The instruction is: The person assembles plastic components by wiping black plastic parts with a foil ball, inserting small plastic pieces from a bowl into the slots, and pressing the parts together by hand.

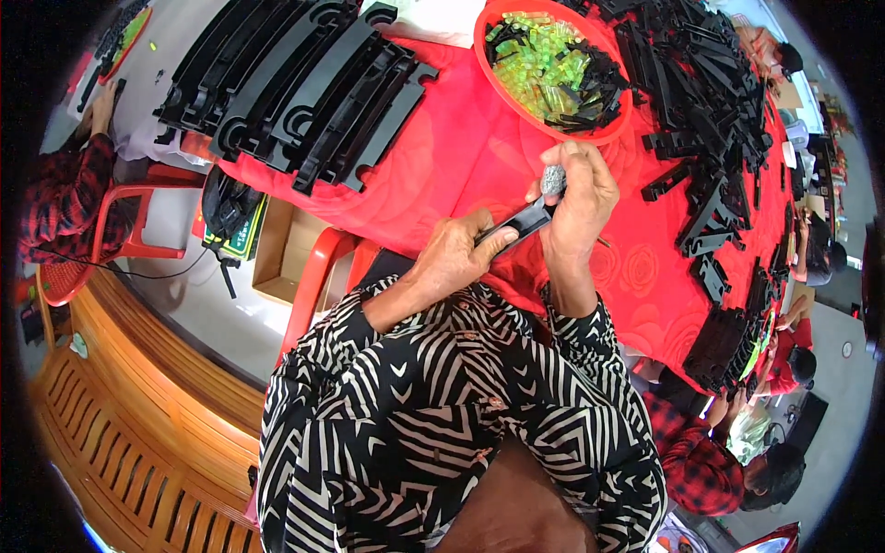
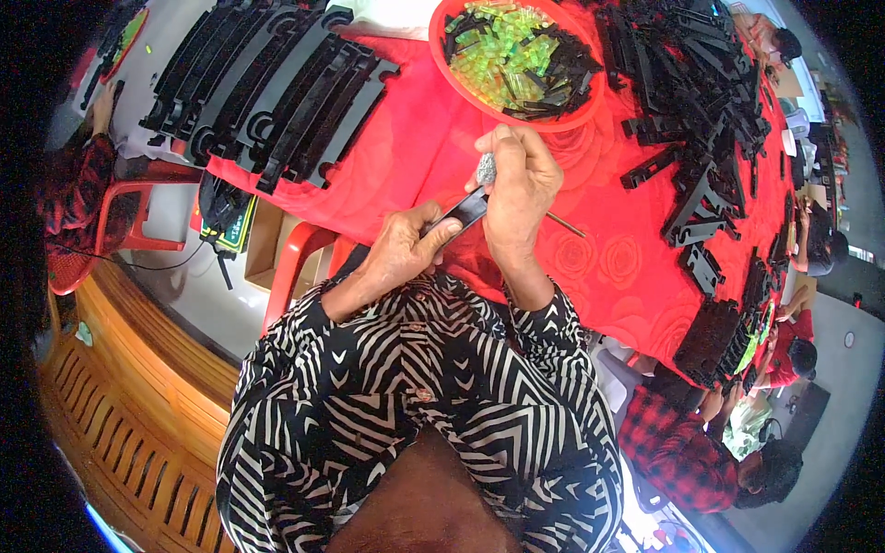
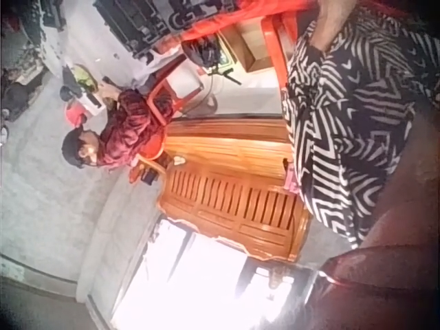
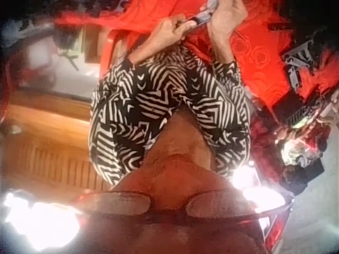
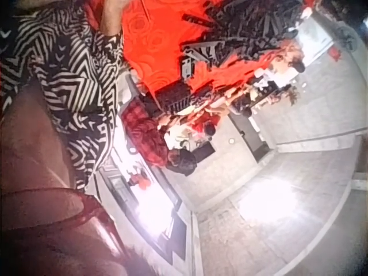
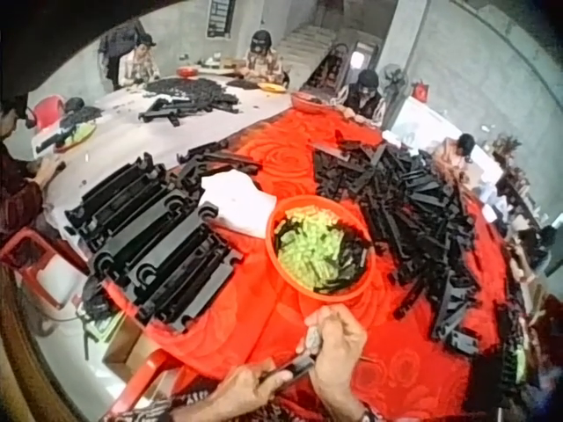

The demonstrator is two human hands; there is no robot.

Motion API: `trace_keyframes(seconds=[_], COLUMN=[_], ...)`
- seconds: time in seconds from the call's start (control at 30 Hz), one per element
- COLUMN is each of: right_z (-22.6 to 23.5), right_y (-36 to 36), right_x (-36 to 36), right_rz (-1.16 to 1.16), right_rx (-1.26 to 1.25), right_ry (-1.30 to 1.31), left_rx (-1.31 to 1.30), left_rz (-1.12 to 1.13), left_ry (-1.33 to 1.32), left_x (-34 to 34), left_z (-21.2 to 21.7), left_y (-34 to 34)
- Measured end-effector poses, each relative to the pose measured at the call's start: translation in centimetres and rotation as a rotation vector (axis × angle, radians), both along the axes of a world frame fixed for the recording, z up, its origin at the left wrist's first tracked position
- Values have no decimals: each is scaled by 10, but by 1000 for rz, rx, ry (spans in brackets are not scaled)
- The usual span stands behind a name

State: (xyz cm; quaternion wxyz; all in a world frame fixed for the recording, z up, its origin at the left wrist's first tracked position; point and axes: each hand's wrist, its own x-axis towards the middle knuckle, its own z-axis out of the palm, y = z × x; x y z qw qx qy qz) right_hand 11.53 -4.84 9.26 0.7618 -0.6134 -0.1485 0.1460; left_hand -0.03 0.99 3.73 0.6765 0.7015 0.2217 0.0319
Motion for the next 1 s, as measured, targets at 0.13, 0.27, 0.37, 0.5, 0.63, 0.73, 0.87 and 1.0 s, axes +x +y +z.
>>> trace_keyframes(seconds=[0.13, 0.27, 0.37, 0.5, 0.63, 0.73, 0.87, 1.0], right_z=[-2, -3, -2, 1, -2, -5, -12, -14], right_y=[2, 0, 2, 3, 1, 1, 1, 3], right_x=[4, 5, 7, 8, 10, 18, 16, 15], right_rz=[1, -4, -25, -46, -40, -25, -64, -88], right_rx=[5, -7, -14, -77, -117, -50, 24, 41], right_ry=[24, 10, -1, -20, -56, 29, 90, 80], left_rx=[33, -55, -217, -261, -271, -300, -407, -393], left_rz=[41, 10, -31, -86, -61, -26, -47, -61], left_ry=[-33, -1, 85, 89, 92, 76, -6, -51], left_x=[3, 6, 8, 13, 15, 18, 15, 16], left_z=[-2, 1, 6, 4, 1, -1, -10, -9], left_y=[-3, -3, 1, 3, -1, -4, 0, 2])
